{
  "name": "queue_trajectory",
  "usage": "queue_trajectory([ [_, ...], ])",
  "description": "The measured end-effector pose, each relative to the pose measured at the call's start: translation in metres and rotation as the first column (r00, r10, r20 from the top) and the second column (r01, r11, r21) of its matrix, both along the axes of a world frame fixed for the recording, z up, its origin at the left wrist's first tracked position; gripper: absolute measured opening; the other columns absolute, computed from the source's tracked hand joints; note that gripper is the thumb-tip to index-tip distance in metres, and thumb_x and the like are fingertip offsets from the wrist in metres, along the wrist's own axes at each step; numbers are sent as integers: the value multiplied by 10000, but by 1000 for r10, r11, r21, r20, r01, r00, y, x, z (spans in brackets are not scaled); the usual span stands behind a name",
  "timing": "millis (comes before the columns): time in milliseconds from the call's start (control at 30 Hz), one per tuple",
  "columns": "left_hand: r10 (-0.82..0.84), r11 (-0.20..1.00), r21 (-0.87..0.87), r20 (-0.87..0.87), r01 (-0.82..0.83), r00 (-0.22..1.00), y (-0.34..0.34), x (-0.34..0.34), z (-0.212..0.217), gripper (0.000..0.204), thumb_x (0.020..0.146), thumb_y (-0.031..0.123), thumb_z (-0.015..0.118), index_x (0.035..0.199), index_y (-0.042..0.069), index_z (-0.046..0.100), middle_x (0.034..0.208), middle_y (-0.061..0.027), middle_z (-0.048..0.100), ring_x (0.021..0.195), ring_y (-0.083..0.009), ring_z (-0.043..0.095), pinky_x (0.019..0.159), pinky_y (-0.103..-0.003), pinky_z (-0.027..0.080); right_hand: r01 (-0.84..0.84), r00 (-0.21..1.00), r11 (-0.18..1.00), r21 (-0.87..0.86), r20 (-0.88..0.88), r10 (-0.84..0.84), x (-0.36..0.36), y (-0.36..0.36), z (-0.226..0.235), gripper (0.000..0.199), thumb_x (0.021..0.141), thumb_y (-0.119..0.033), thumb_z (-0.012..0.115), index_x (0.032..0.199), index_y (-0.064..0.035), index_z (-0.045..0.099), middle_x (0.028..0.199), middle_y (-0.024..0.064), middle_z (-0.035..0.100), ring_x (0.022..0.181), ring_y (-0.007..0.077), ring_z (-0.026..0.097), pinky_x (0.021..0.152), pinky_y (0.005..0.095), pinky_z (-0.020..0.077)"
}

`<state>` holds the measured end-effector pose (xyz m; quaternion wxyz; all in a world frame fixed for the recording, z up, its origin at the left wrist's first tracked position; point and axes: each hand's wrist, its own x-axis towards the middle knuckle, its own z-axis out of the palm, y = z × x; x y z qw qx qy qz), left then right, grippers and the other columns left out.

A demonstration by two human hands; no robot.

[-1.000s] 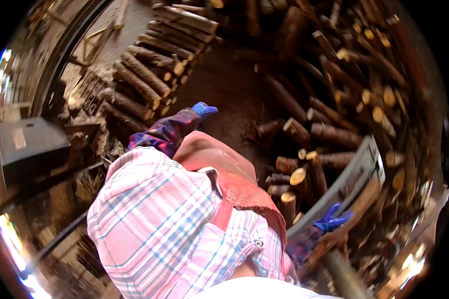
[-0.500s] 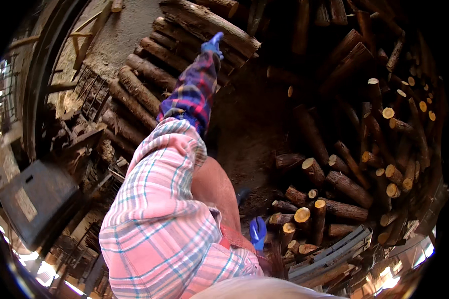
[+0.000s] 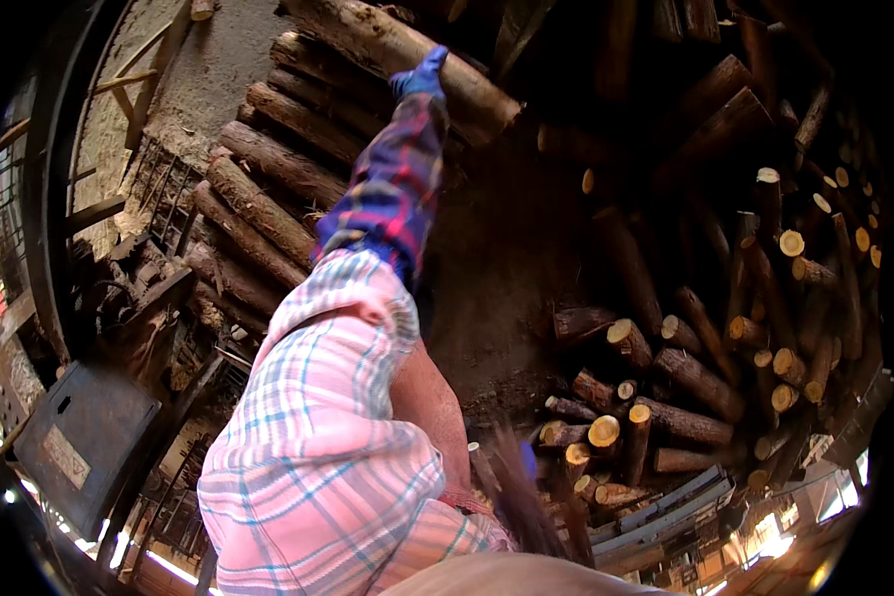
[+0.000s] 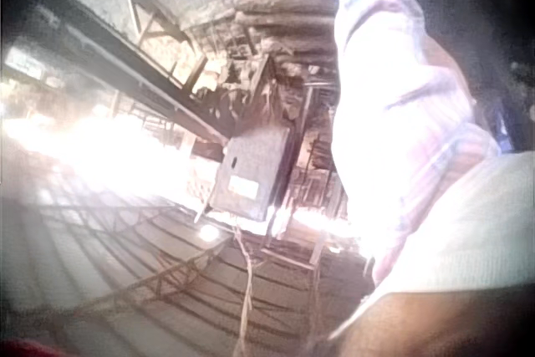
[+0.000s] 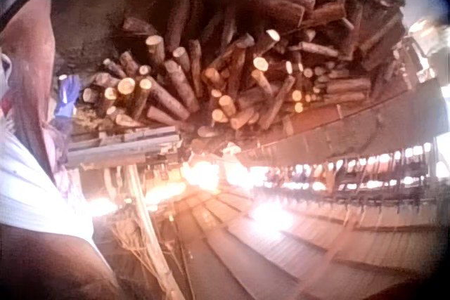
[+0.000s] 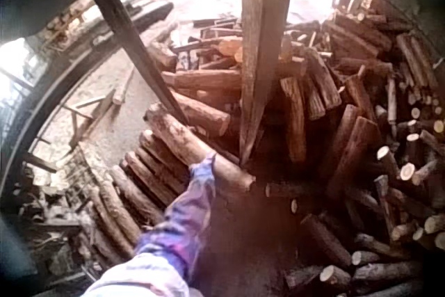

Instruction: The person picks up cut logs from a pile and places them onto a metal conveyor belt. They handle the logs one at a time, arranging them in a row on the belt.

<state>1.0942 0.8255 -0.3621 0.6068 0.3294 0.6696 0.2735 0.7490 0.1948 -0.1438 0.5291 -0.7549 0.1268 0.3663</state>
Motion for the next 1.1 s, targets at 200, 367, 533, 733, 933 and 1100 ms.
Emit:
queue_trajectory([
  [200,-147,856,-328,588,400,796,-55,-188,82,486,794,344,673,1173,53,585,1134,-85,624,1057,-247,569,980,-394,414,309,932,951,7,-199,-302,112,92,4,542,888,-30,558,1377,-11,326,1381,108,364,1245,228,410,1036,313,395],
  [367,-61,715,-421,757,558,650,-156,-290,182,442,837,337,621,1168,48,579,1122,-117,628,1049,-258,580,972,-399,429,-301,873,943,-139,359,331,165,152,1,803,777,-239,715,1416,-30,276,1431,175,351,1295,298,384,1061,394,336],
  [533,-769,516,82,482,853,419,-247,-341,237,392,856,351,584,1158,102,599,1112,-105,632,1044,-265,575,957,-404,432,-451,352,787,-420,727,590,179,96,6,941,638,-352,771,1403,-64,305,1397,198,378,1282,344,381,1062,397,330],
  [733,-835,-543,590,-456,598,-309,-373,-338,295,401,869,370,559,1182,122,588,1144,-96,617,1082,-270,553,960,-410,424,-449,334,808,-381,768,547,137,-46,88,923,509,-323,834,1307,-108,424,1209,171,530,1106,329,530,938,412,427],
  [933,-427,628,-63,805,776,412,-560,-299,278,398,910,339,517,1223,94,499,1197,-93,540,1077,-249,519,918,-389,448,-253,445,868,-429,745,497,38,-195,160,817,625,-506,739,1256,-62,471,1125,191,551,1050,365,520,911,439,414],
  [1100,-747,373,331,661,867,69,-728,-272,264,322,960,237,466,1221,50,483,1114,-104,563,966,-241,573,864,-374,509,-54,890,913,405,433,-139,-43,-303,177,855,702,-377,756,1379,-52,348,1363,175,399,1257,298,396,1077,394,300],
])
